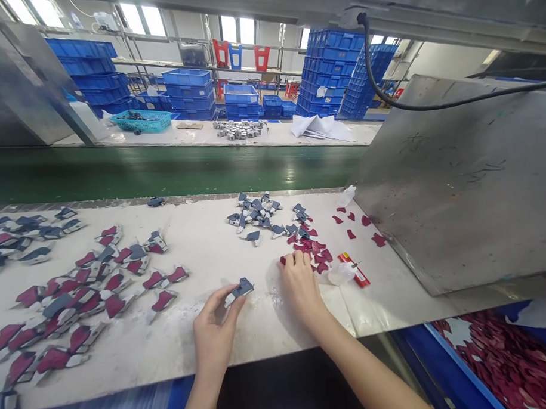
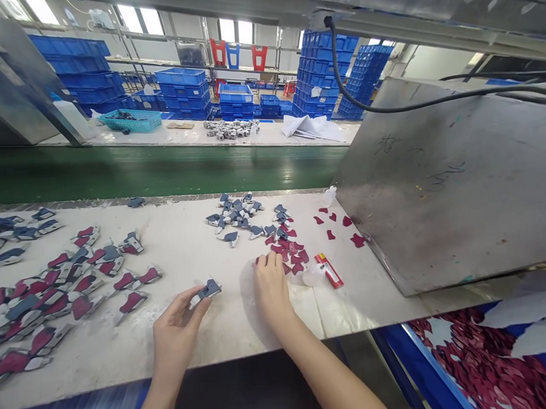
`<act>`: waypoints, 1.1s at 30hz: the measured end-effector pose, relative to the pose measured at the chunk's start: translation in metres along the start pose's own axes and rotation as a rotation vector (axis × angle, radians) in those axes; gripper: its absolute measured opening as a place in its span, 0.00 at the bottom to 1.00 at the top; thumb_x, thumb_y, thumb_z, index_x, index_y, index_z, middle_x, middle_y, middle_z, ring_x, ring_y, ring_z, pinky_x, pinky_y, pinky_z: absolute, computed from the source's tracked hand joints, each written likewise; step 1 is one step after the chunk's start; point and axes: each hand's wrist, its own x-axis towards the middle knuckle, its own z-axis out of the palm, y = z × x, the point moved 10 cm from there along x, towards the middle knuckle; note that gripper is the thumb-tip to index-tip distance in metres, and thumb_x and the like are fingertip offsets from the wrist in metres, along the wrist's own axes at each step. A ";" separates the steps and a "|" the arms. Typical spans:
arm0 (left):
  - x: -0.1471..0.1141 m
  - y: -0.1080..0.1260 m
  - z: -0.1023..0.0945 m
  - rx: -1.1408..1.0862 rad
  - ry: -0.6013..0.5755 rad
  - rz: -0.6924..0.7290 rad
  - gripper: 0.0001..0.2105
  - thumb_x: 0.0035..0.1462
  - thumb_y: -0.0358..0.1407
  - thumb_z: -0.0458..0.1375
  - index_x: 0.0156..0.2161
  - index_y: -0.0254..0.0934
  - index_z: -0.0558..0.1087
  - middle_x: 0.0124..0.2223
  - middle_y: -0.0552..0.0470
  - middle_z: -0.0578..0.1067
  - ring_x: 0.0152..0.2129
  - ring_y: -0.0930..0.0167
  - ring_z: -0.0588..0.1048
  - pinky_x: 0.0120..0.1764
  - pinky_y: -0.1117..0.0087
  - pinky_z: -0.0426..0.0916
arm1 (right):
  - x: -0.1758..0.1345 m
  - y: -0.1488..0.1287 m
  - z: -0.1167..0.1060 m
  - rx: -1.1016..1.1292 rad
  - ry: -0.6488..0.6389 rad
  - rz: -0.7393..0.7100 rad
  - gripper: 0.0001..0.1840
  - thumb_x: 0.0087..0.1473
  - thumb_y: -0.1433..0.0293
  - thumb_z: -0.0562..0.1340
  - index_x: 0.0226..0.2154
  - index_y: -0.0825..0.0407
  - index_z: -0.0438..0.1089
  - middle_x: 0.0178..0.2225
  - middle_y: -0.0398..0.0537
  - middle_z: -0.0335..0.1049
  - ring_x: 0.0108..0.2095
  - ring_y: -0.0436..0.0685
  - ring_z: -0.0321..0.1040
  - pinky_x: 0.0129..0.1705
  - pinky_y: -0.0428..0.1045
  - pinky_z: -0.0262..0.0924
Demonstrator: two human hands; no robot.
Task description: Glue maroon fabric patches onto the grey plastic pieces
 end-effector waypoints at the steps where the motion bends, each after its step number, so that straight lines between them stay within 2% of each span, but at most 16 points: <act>1: -0.001 0.000 0.000 -0.040 0.007 -0.016 0.16 0.51 0.44 0.65 0.42 0.37 0.77 0.44 0.45 0.80 0.46 0.60 0.77 0.50 0.61 0.71 | 0.002 0.000 0.001 0.022 -0.011 0.005 0.12 0.60 0.76 0.53 0.29 0.51 0.69 0.33 0.57 0.65 0.38 0.65 0.60 0.36 0.58 0.59; 5: -0.006 0.000 0.008 -0.197 0.002 -0.112 0.18 0.52 0.43 0.66 0.46 0.35 0.77 0.42 0.44 0.82 0.40 0.60 0.81 0.48 0.61 0.74 | 0.013 0.005 -0.003 0.157 -0.078 0.039 0.15 0.58 0.80 0.52 0.25 0.51 0.65 0.30 0.55 0.66 0.31 0.61 0.63 0.34 0.55 0.60; 8: -0.010 0.002 0.012 -0.275 0.016 -0.166 0.21 0.51 0.42 0.67 0.48 0.34 0.77 0.40 0.44 0.83 0.39 0.59 0.82 0.48 0.61 0.75 | 0.014 -0.001 -0.009 0.316 -0.170 0.043 0.11 0.61 0.71 0.56 0.26 0.51 0.67 0.28 0.49 0.69 0.28 0.57 0.67 0.33 0.52 0.63; 11: -0.011 0.005 0.015 -0.305 0.026 -0.165 0.22 0.49 0.41 0.68 0.49 0.33 0.77 0.39 0.44 0.83 0.41 0.59 0.81 0.48 0.62 0.75 | -0.003 -0.018 -0.014 0.525 -0.250 0.060 0.14 0.64 0.60 0.54 0.34 0.51 0.68 0.29 0.46 0.73 0.28 0.53 0.72 0.32 0.49 0.68; 13: -0.012 0.008 0.018 -0.321 0.015 -0.158 0.23 0.49 0.41 0.68 0.50 0.33 0.77 0.39 0.44 0.83 0.43 0.59 0.81 0.48 0.63 0.75 | -0.019 -0.024 -0.013 0.809 -0.246 0.193 0.17 0.61 0.56 0.57 0.35 0.52 0.69 0.30 0.46 0.74 0.30 0.54 0.74 0.34 0.50 0.70; 16: -0.017 0.013 0.021 -0.308 0.026 -0.143 0.22 0.49 0.41 0.68 0.50 0.34 0.78 0.41 0.45 0.83 0.41 0.60 0.81 0.47 0.64 0.76 | -0.041 -0.024 -0.011 1.111 -0.135 0.427 0.17 0.52 0.55 0.65 0.32 0.52 0.72 0.30 0.47 0.74 0.34 0.56 0.73 0.38 0.51 0.71; 18: -0.021 0.016 0.021 -0.261 0.046 -0.132 0.22 0.49 0.42 0.67 0.49 0.34 0.79 0.38 0.47 0.84 0.37 0.63 0.82 0.45 0.66 0.76 | -0.048 -0.025 -0.014 1.118 -0.050 0.469 0.15 0.51 0.56 0.67 0.31 0.52 0.72 0.32 0.46 0.72 0.36 0.55 0.71 0.40 0.50 0.69; 20: -0.025 0.018 0.022 -0.208 0.053 -0.113 0.23 0.50 0.42 0.67 0.50 0.34 0.78 0.30 0.52 0.82 0.29 0.68 0.80 0.40 0.69 0.76 | -0.049 -0.027 -0.017 1.098 -0.007 0.472 0.14 0.52 0.57 0.66 0.30 0.51 0.72 0.33 0.45 0.70 0.38 0.54 0.69 0.42 0.48 0.67; 23: -0.028 0.019 0.023 -0.153 0.050 -0.073 0.23 0.49 0.42 0.68 0.51 0.35 0.78 0.17 0.60 0.71 0.16 0.75 0.70 0.29 0.73 0.74 | -0.051 -0.029 -0.013 1.116 -0.027 0.501 0.15 0.53 0.56 0.65 0.29 0.51 0.71 0.37 0.46 0.68 0.43 0.55 0.67 0.47 0.49 0.64; 25: -0.029 0.019 0.022 -0.139 0.046 -0.057 0.24 0.48 0.42 0.68 0.50 0.36 0.78 0.15 0.62 0.65 0.14 0.76 0.64 0.24 0.74 0.71 | -0.052 -0.030 -0.008 1.152 -0.056 0.518 0.15 0.53 0.56 0.66 0.29 0.51 0.71 0.39 0.47 0.67 0.44 0.56 0.67 0.48 0.50 0.63; 27: -0.028 0.018 0.023 -0.142 0.038 -0.055 0.23 0.49 0.43 0.67 0.50 0.35 0.78 0.16 0.61 0.67 0.14 0.76 0.64 0.25 0.73 0.72 | -0.052 -0.033 -0.004 1.190 -0.076 0.515 0.15 0.53 0.56 0.65 0.29 0.51 0.71 0.38 0.46 0.67 0.41 0.54 0.66 0.46 0.49 0.63; 30: -0.027 0.016 0.024 -0.166 0.030 -0.065 0.22 0.50 0.43 0.67 0.50 0.35 0.79 0.19 0.58 0.73 0.17 0.76 0.69 0.34 0.72 0.76 | -0.052 -0.037 0.000 1.220 -0.083 0.500 0.14 0.54 0.58 0.65 0.28 0.51 0.70 0.34 0.43 0.65 0.38 0.52 0.65 0.44 0.47 0.62; 33: -0.027 0.014 0.025 -0.178 0.023 -0.081 0.23 0.50 0.42 0.67 0.50 0.34 0.78 0.19 0.59 0.74 0.17 0.76 0.71 0.35 0.73 0.76 | -0.052 -0.038 0.002 1.219 -0.080 0.501 0.14 0.55 0.58 0.65 0.29 0.51 0.69 0.34 0.43 0.65 0.38 0.52 0.64 0.43 0.46 0.61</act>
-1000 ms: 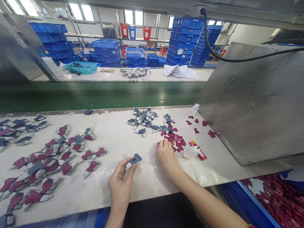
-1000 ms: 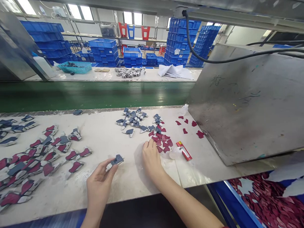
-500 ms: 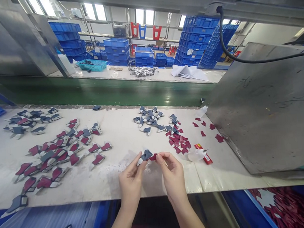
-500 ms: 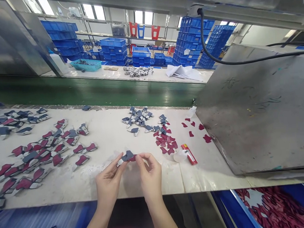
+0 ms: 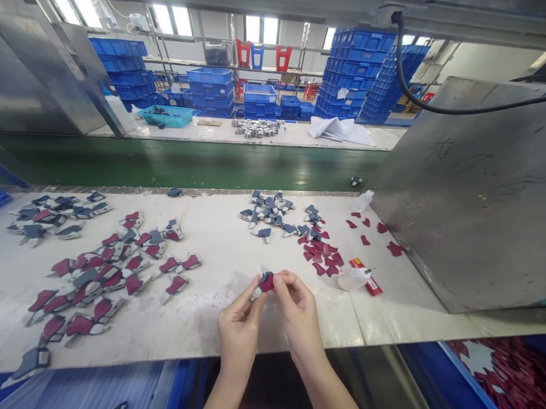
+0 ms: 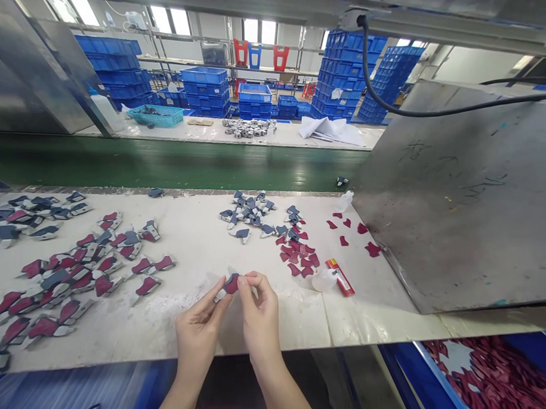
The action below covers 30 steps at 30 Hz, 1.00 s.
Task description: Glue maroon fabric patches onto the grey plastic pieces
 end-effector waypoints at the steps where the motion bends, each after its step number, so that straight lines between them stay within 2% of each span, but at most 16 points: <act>1: 0.000 -0.001 0.000 -0.008 -0.001 -0.009 0.23 0.50 0.42 0.67 0.50 0.34 0.78 0.19 0.58 0.75 0.18 0.76 0.73 0.35 0.73 0.77 | 0.000 0.001 0.000 -0.006 0.003 0.005 0.14 0.55 0.58 0.64 0.29 0.51 0.69 0.34 0.43 0.64 0.38 0.52 0.64 0.43 0.47 0.61; 3: 0.000 -0.002 0.001 -0.036 -0.007 -0.033 0.23 0.49 0.41 0.68 0.50 0.34 0.78 0.24 0.55 0.80 0.22 0.72 0.77 0.38 0.70 0.77 | 0.000 0.004 -0.001 -0.028 0.013 0.011 0.14 0.56 0.57 0.64 0.29 0.51 0.69 0.34 0.43 0.64 0.38 0.53 0.64 0.43 0.47 0.61; 5: 0.000 -0.002 0.003 -0.075 -0.020 -0.058 0.22 0.47 0.41 0.69 0.48 0.35 0.79 0.33 0.50 0.84 0.31 0.66 0.81 0.42 0.67 0.77 | 0.000 0.004 -0.002 -0.052 0.020 -0.008 0.14 0.57 0.57 0.63 0.30 0.51 0.68 0.34 0.43 0.64 0.38 0.53 0.64 0.43 0.48 0.62; 9: 0.000 -0.001 0.008 -0.154 -0.058 -0.096 0.21 0.47 0.39 0.69 0.48 0.35 0.80 0.43 0.45 0.82 0.41 0.59 0.81 0.47 0.63 0.76 | -0.004 -0.003 -0.003 -0.120 0.043 -0.150 0.13 0.59 0.58 0.60 0.31 0.50 0.66 0.37 0.44 0.62 0.38 0.53 0.65 0.41 0.48 0.63; 14: 0.003 -0.003 0.007 -0.216 -0.023 -0.136 0.17 0.45 0.38 0.70 0.42 0.34 0.82 0.43 0.43 0.82 0.42 0.57 0.81 0.48 0.61 0.76 | -0.012 -0.017 -0.002 -0.276 0.071 -0.393 0.08 0.62 0.65 0.58 0.32 0.50 0.66 0.37 0.45 0.61 0.41 0.54 0.64 0.42 0.50 0.63; 17: 0.004 -0.005 0.007 -0.232 -0.002 -0.164 0.16 0.44 0.36 0.70 0.41 0.34 0.82 0.41 0.43 0.83 0.41 0.58 0.81 0.48 0.61 0.77 | -0.015 -0.019 -0.002 -0.299 0.093 -0.465 0.06 0.61 0.68 0.59 0.32 0.50 0.68 0.37 0.46 0.61 0.43 0.55 0.64 0.44 0.52 0.63; 19: 0.004 -0.003 0.008 -0.234 -0.018 -0.168 0.16 0.44 0.36 0.70 0.41 0.34 0.82 0.41 0.43 0.83 0.40 0.58 0.81 0.47 0.62 0.77 | -0.012 -0.016 -0.006 -0.221 0.101 -0.424 0.06 0.59 0.67 0.61 0.31 0.50 0.68 0.37 0.46 0.62 0.42 0.54 0.65 0.44 0.51 0.64; 22: 0.006 0.005 0.009 -0.224 -0.066 -0.147 0.14 0.45 0.36 0.70 0.40 0.34 0.82 0.40 0.45 0.83 0.39 0.59 0.82 0.45 0.64 0.78 | 0.001 -0.006 -0.015 -0.053 0.065 -0.227 0.09 0.54 0.64 0.66 0.36 0.49 0.69 0.42 0.48 0.67 0.43 0.55 0.68 0.43 0.51 0.66; 24: 0.008 0.012 0.009 -0.195 -0.112 -0.115 0.13 0.46 0.36 0.69 0.39 0.35 0.82 0.40 0.45 0.83 0.38 0.60 0.82 0.43 0.66 0.78 | 0.009 -0.001 -0.012 -0.023 -0.067 -0.079 0.19 0.50 0.61 0.69 0.45 0.47 0.70 0.46 0.50 0.70 0.44 0.57 0.69 0.43 0.52 0.67; 25: 0.009 0.016 0.009 -0.174 -0.137 -0.094 0.12 0.47 0.36 0.69 0.39 0.35 0.82 0.39 0.45 0.84 0.38 0.60 0.82 0.43 0.66 0.79 | 0.010 -0.001 -0.008 -0.039 -0.159 -0.034 0.21 0.50 0.61 0.69 0.47 0.47 0.71 0.45 0.50 0.72 0.44 0.57 0.70 0.43 0.52 0.67; 27: 0.009 0.025 0.011 -0.130 -0.184 -0.049 0.11 0.48 0.36 0.68 0.38 0.35 0.81 0.39 0.45 0.84 0.38 0.61 0.82 0.41 0.69 0.79 | 0.009 -0.009 -0.001 -0.099 -0.300 -0.040 0.17 0.53 0.61 0.67 0.45 0.47 0.74 0.41 0.48 0.73 0.41 0.56 0.70 0.43 0.51 0.66; 28: 0.008 0.028 0.012 -0.111 -0.199 -0.035 0.11 0.49 0.36 0.68 0.38 0.35 0.81 0.40 0.45 0.83 0.38 0.61 0.82 0.40 0.69 0.78 | 0.007 -0.016 0.000 -0.133 -0.323 -0.083 0.13 0.55 0.62 0.65 0.43 0.47 0.75 0.38 0.47 0.73 0.39 0.55 0.70 0.42 0.50 0.66; 30: 0.005 0.033 0.013 -0.095 -0.209 -0.030 0.14 0.50 0.37 0.67 0.43 0.35 0.79 0.40 0.45 0.83 0.39 0.61 0.82 0.40 0.70 0.78 | 0.001 -0.029 -0.001 -0.187 -0.283 -0.195 0.10 0.58 0.63 0.63 0.41 0.47 0.75 0.35 0.45 0.71 0.37 0.54 0.69 0.40 0.49 0.66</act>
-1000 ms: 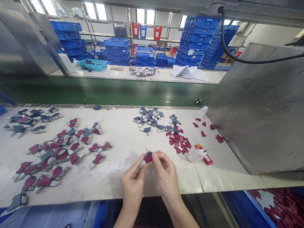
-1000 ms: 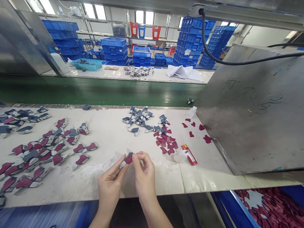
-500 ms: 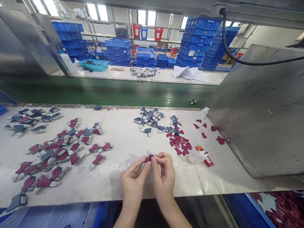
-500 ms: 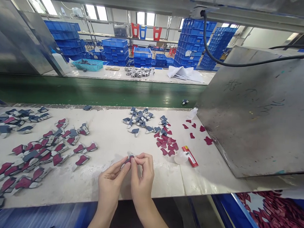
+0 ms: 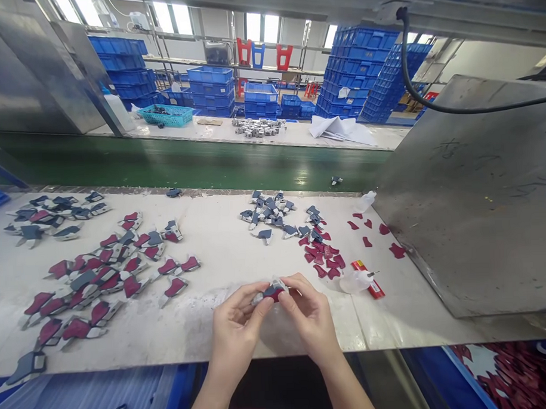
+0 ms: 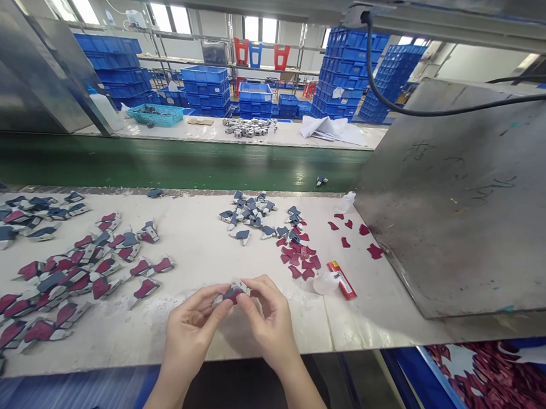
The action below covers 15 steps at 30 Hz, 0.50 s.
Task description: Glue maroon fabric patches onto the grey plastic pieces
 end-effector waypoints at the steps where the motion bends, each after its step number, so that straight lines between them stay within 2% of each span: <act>1: -0.002 0.002 0.002 -0.003 -0.003 -0.007 0.18 0.51 0.38 0.67 0.48 0.35 0.77 0.40 0.45 0.83 0.39 0.61 0.82 0.41 0.69 0.78 | -0.003 -0.005 -0.001 -0.028 0.040 -0.036 0.09 0.59 0.64 0.62 0.41 0.47 0.75 0.35 0.45 0.70 0.37 0.54 0.69 0.39 0.48 0.66; 3: -0.007 0.005 0.004 -0.018 0.001 -0.026 0.26 0.52 0.38 0.66 0.57 0.36 0.71 0.41 0.46 0.83 0.40 0.62 0.81 0.43 0.68 0.77 | -0.008 -0.011 -0.001 -0.059 0.104 -0.070 0.09 0.60 0.65 0.61 0.41 0.48 0.74 0.34 0.46 0.69 0.36 0.53 0.69 0.38 0.48 0.65; 5: -0.010 0.008 0.006 -0.030 0.014 -0.044 0.30 0.53 0.39 0.65 0.61 0.36 0.66 0.41 0.47 0.83 0.39 0.63 0.81 0.44 0.67 0.77 | -0.010 -0.011 0.001 -0.062 0.123 -0.069 0.08 0.60 0.65 0.61 0.41 0.49 0.74 0.34 0.46 0.69 0.36 0.53 0.69 0.38 0.48 0.66; 11: -0.013 0.013 0.001 -0.010 0.068 -0.057 0.31 0.52 0.41 0.66 0.61 0.36 0.67 0.36 0.50 0.82 0.35 0.66 0.81 0.41 0.71 0.76 | -0.009 -0.012 0.003 -0.113 0.016 -0.048 0.11 0.62 0.66 0.60 0.45 0.46 0.74 0.36 0.46 0.70 0.38 0.53 0.68 0.41 0.48 0.65; 15: -0.017 0.015 -0.001 0.060 0.104 -0.046 0.30 0.54 0.42 0.65 0.61 0.37 0.67 0.33 0.53 0.80 0.32 0.68 0.81 0.40 0.73 0.75 | -0.009 -0.013 0.001 -0.130 0.031 -0.056 0.10 0.63 0.66 0.58 0.44 0.46 0.74 0.34 0.45 0.68 0.37 0.52 0.68 0.40 0.47 0.64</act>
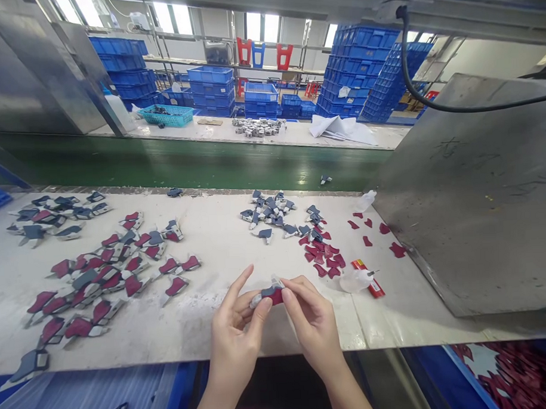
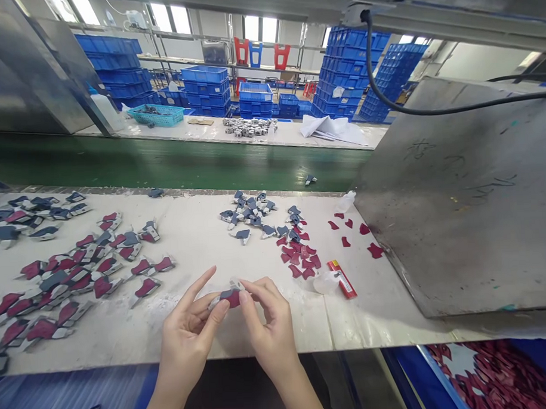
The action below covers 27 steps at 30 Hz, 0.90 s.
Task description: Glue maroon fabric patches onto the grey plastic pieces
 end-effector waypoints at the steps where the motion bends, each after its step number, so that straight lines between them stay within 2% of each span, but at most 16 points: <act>1: -0.002 0.001 0.000 0.013 0.011 0.010 0.30 0.54 0.42 0.64 0.61 0.38 0.67 0.33 0.52 0.80 0.34 0.66 0.81 0.40 0.72 0.75 | 0.000 0.001 0.001 -0.001 0.008 0.006 0.10 0.63 0.65 0.58 0.43 0.46 0.74 0.34 0.45 0.68 0.37 0.52 0.68 0.39 0.47 0.64; 6: -0.010 0.008 -0.009 0.145 0.155 0.102 0.29 0.53 0.41 0.64 0.60 0.37 0.68 0.38 0.47 0.82 0.52 0.58 0.75 0.48 0.66 0.72 | -0.002 0.008 0.006 0.013 0.047 0.048 0.10 0.64 0.63 0.56 0.38 0.48 0.71 0.33 0.42 0.64 0.33 0.50 0.65 0.35 0.45 0.63; 8: -0.009 0.008 -0.009 0.142 0.160 0.097 0.29 0.52 0.41 0.65 0.59 0.35 0.68 0.33 0.49 0.82 0.50 0.58 0.76 0.51 0.63 0.71 | -0.001 0.008 0.006 0.020 0.032 0.059 0.11 0.64 0.62 0.56 0.38 0.48 0.72 0.32 0.42 0.65 0.34 0.50 0.65 0.37 0.45 0.62; 11: -0.004 0.007 -0.005 0.089 0.113 0.068 0.31 0.53 0.41 0.64 0.60 0.33 0.66 0.22 0.55 0.79 0.46 0.60 0.79 0.57 0.60 0.65 | 0.002 0.011 0.007 0.071 -0.041 0.090 0.12 0.64 0.61 0.56 0.40 0.47 0.74 0.34 0.43 0.67 0.37 0.50 0.66 0.40 0.45 0.62; 13: -0.001 0.007 -0.004 0.059 0.091 0.061 0.32 0.53 0.41 0.64 0.61 0.31 0.65 0.19 0.57 0.77 0.45 0.60 0.79 0.59 0.59 0.63 | 0.003 0.016 0.009 0.134 -0.069 0.126 0.12 0.62 0.60 0.59 0.41 0.46 0.75 0.35 0.43 0.68 0.38 0.51 0.68 0.41 0.46 0.63; 17: -0.001 0.005 -0.004 0.077 0.099 0.062 0.32 0.53 0.42 0.64 0.61 0.32 0.65 0.21 0.55 0.79 0.49 0.59 0.77 0.60 0.56 0.61 | 0.001 0.030 0.008 0.217 -0.008 0.228 0.11 0.53 0.60 0.67 0.38 0.47 0.76 0.35 0.43 0.71 0.36 0.51 0.68 0.39 0.46 0.64; 20: -0.003 0.003 -0.004 0.138 0.101 0.078 0.30 0.54 0.43 0.63 0.60 0.35 0.66 0.23 0.53 0.80 0.53 0.58 0.73 0.61 0.54 0.59 | -0.001 0.033 0.011 0.245 -0.004 0.269 0.10 0.53 0.60 0.67 0.35 0.48 0.75 0.34 0.44 0.73 0.34 0.50 0.68 0.38 0.45 0.64; 25: 0.000 0.001 0.000 0.176 0.017 0.130 0.29 0.55 0.41 0.63 0.60 0.36 0.67 0.24 0.55 0.80 0.47 0.60 0.78 0.62 0.55 0.58 | -0.001 0.039 0.008 0.263 0.002 0.317 0.12 0.53 0.59 0.68 0.34 0.50 0.76 0.30 0.44 0.72 0.34 0.52 0.68 0.39 0.46 0.64; 27: 0.004 -0.004 -0.003 0.139 -0.004 0.091 0.29 0.54 0.42 0.63 0.60 0.36 0.68 0.26 0.53 0.81 0.46 0.60 0.79 0.59 0.56 0.62 | 0.001 0.043 0.008 0.260 -0.033 0.337 0.13 0.51 0.58 0.69 0.34 0.49 0.77 0.30 0.44 0.71 0.33 0.52 0.69 0.38 0.48 0.65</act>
